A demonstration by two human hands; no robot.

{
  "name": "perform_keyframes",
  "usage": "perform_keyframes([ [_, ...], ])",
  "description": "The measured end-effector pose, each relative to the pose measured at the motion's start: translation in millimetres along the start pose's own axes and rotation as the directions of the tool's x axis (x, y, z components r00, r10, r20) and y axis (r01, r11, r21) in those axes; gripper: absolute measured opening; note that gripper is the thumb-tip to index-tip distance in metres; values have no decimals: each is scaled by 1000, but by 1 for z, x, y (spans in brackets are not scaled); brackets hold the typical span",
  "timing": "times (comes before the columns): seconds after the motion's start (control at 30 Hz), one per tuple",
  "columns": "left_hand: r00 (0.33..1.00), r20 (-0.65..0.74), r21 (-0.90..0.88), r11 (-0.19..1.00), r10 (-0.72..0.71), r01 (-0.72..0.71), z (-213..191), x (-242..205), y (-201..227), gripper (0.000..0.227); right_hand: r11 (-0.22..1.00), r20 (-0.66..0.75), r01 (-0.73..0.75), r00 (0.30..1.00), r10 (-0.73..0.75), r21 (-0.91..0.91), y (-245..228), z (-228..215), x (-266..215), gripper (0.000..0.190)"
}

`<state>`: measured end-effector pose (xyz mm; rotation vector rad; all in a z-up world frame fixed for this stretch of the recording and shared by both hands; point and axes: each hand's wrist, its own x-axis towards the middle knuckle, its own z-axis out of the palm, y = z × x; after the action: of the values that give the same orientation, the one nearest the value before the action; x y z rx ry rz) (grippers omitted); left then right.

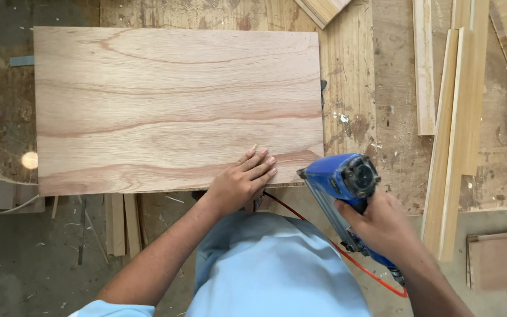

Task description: The person positions wooden planks and uses a pneumatic nail gun to attach thin wooden strips to them on a workbench.

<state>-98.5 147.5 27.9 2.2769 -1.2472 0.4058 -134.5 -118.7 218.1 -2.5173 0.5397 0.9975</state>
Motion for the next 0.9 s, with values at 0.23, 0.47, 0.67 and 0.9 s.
perform_keyframes([
  [0.23,999,42,-102,994,-27,31,1,-4,-2,31,1000,9,17,1000,-17,1,-19,-1,1,30],
  [0.47,998,58,-70,997,-11,15,0,-5,0,33,999,92,-44,995,44,-5,-22,-2,-8,43],
  [0.67,994,108,-78,997,-19,27,2,-5,-3,39,1000,36,15,999,-15,-3,-12,3,-4,34],
  [0.9,1000,25,-44,999,-7,8,1,-2,0,30,996,60,-93,994,92,3,-9,3,-9,30],
])
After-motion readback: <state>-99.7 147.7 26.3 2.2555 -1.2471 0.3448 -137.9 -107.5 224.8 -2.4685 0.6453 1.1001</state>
